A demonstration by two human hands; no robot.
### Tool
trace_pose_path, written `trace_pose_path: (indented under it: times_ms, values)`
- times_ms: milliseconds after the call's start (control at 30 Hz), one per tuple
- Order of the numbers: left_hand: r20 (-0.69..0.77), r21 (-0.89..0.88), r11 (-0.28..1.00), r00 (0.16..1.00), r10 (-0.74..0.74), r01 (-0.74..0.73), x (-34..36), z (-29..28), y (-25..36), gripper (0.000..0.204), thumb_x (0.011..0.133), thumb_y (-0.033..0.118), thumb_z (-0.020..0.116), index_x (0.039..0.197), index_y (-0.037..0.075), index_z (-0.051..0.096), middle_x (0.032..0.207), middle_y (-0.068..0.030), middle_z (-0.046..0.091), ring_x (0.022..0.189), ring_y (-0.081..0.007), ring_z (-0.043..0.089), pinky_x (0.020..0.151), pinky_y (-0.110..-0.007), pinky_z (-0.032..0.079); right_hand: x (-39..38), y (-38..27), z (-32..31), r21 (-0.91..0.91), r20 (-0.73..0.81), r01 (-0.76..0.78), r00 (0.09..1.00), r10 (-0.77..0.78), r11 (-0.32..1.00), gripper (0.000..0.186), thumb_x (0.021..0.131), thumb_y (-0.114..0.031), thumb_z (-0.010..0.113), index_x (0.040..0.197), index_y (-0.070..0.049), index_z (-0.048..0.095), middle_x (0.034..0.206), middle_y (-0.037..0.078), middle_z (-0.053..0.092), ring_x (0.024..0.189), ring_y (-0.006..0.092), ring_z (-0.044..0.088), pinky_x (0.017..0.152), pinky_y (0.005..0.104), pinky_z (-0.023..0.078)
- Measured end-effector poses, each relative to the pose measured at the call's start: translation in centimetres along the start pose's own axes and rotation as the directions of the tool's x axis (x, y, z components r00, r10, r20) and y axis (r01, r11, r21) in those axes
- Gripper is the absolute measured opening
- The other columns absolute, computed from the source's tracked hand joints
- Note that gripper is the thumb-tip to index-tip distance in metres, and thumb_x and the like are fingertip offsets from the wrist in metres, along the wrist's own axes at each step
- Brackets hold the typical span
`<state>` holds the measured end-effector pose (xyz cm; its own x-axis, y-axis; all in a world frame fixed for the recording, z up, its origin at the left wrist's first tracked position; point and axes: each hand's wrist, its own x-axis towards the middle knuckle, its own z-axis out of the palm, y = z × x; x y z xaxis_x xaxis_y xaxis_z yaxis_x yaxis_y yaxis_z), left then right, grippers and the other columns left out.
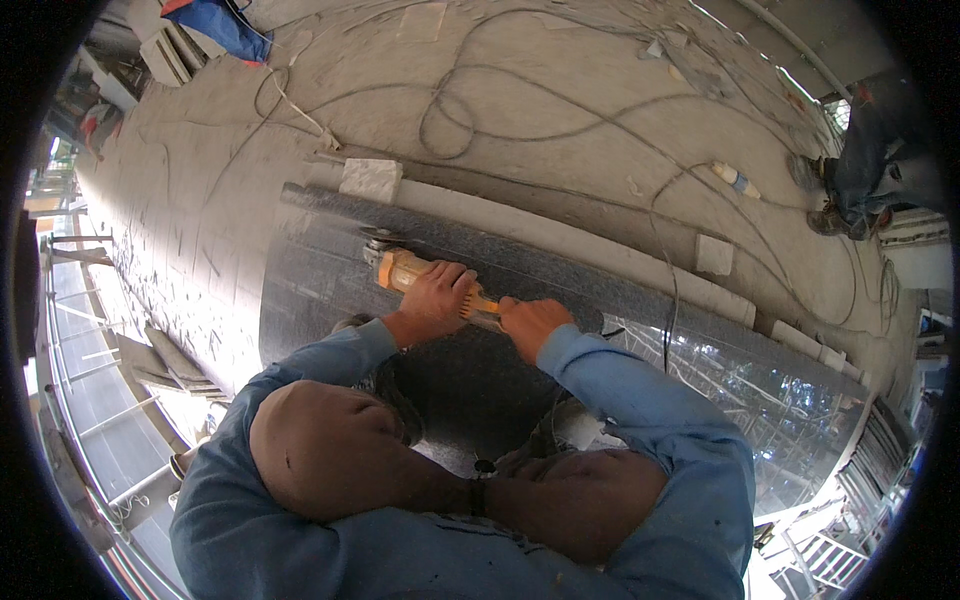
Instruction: The person uses an angle grinder to smooth the surface of a large dark stone slab. The person holds the tool with both hands and moves it along the slab's surface, generating dust.
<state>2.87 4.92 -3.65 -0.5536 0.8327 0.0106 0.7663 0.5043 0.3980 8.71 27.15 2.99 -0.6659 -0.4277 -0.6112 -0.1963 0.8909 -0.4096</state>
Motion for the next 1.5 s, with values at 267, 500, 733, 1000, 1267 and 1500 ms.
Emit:
trace_pose_path:
  times_ms: [267, 500, 733, 1000, 1267, 1500]
  values:
    - [0.001, -0.004, 0.999, 0.999, -0.037, 0.037, -0.4, -0.3, -1.2, 0.068, 0.062, 0.019, 0.086, 0.121, 0.002, 0.054, 0.116, -0.0174, 0.058, 0.111, -0.0369, 0.058, 0.101, -0.048, 0.046, 1.7, -0.3, 0.7, 0.019, -0.046, 0.021, 0.999, -0.020, 1.000, 0.032, 0.083, -0.004, 0.064, 0.112, 0.001, 0.052, 0.091, 0.020, 0.071, 0.086, 0.0379, 0.071, 0.074, 0.0471, 0.056]
    - [0.042, -0.026, 0.998, 0.998, -0.048, 0.049, -0.4, -1.2, -1.8, 0.069, 0.064, 0.022, 0.085, 0.122, 0.002, 0.054, 0.114, -0.0162, 0.057, 0.110, -0.0365, 0.059, 0.101, -0.047, 0.044, 2.0, -1.0, -0.4, 0.008, -0.054, 0.037, 0.998, -0.037, 0.999, 0.027, 0.087, -0.009, 0.064, 0.111, 0.002, 0.057, 0.095, 0.019, 0.071, 0.090, 0.0344, 0.072, 0.078, 0.0450, 0.058]
    - [-0.009, -0.046, 0.999, 1.000, 0.004, -0.004, -0.2, -0.8, -0.4, 0.077, 0.059, 0.018, 0.088, 0.124, 0.005, 0.050, 0.115, -0.0159, 0.056, 0.110, -0.0373, 0.058, 0.099, -0.050, 0.047, -0.5, -1.0, -1.0, 0.009, -0.025, 0.020, 1.000, -0.020, 1.000, 0.029, 0.087, -0.010, 0.064, 0.113, 0.002, 0.058, 0.097, 0.018, 0.071, 0.091, 0.0329, 0.072, 0.078, 0.0445, 0.058]
    - [0.010, -0.043, 0.998, 0.999, 0.048, -0.048, 1.4, 0.0, 3.2, 0.082, 0.059, 0.020, 0.090, 0.127, 0.004, 0.047, 0.117, -0.0169, 0.055, 0.108, -0.0372, 0.059, 0.098, -0.049, 0.047, -4.1, 0.8, -0.2, 0.011, -0.022, -0.053, 0.998, 0.054, 0.999, 0.029, 0.087, -0.010, 0.064, 0.112, 0.001, 0.058, 0.094, 0.018, 0.071, 0.087, 0.0336, 0.072, 0.077, 0.0449, 0.058]
    - [-0.011, -0.066, 0.995, 0.997, 0.073, -0.074, 2.3, 0.2, 5.0, 0.081, 0.061, 0.022, 0.091, 0.126, 0.003, 0.047, 0.117, -0.0177, 0.055, 0.108, -0.0369, 0.059, 0.096, -0.048, 0.048, -6.2, 1.5, -0.6, -0.023, -0.025, -0.037, 0.999, 0.037, 0.999, 0.031, 0.083, -0.009, 0.070, 0.110, 0.001, 0.058, 0.089, 0.018, 0.072, 0.082, 0.0330, 0.073, 0.072, 0.0437, 0.058]
    - [-0.016, -0.056, 0.996, 0.998, 0.068, -0.069, 2.1, 0.2, 4.7, 0.081, 0.061, 0.022, 0.092, 0.126, 0.001, 0.048, 0.115, -0.0180, 0.055, 0.107, -0.0370, 0.059, 0.097, -0.049, 0.048, -5.6, 1.5, -0.1, -0.039, -0.020, -0.061, 0.998, 0.060, 0.997, 0.031, 0.084, -0.009, 0.070, 0.111, 0.001, 0.057, 0.088, 0.017, 0.072, 0.081, 0.0319, 0.073, 0.071, 0.0434, 0.058]
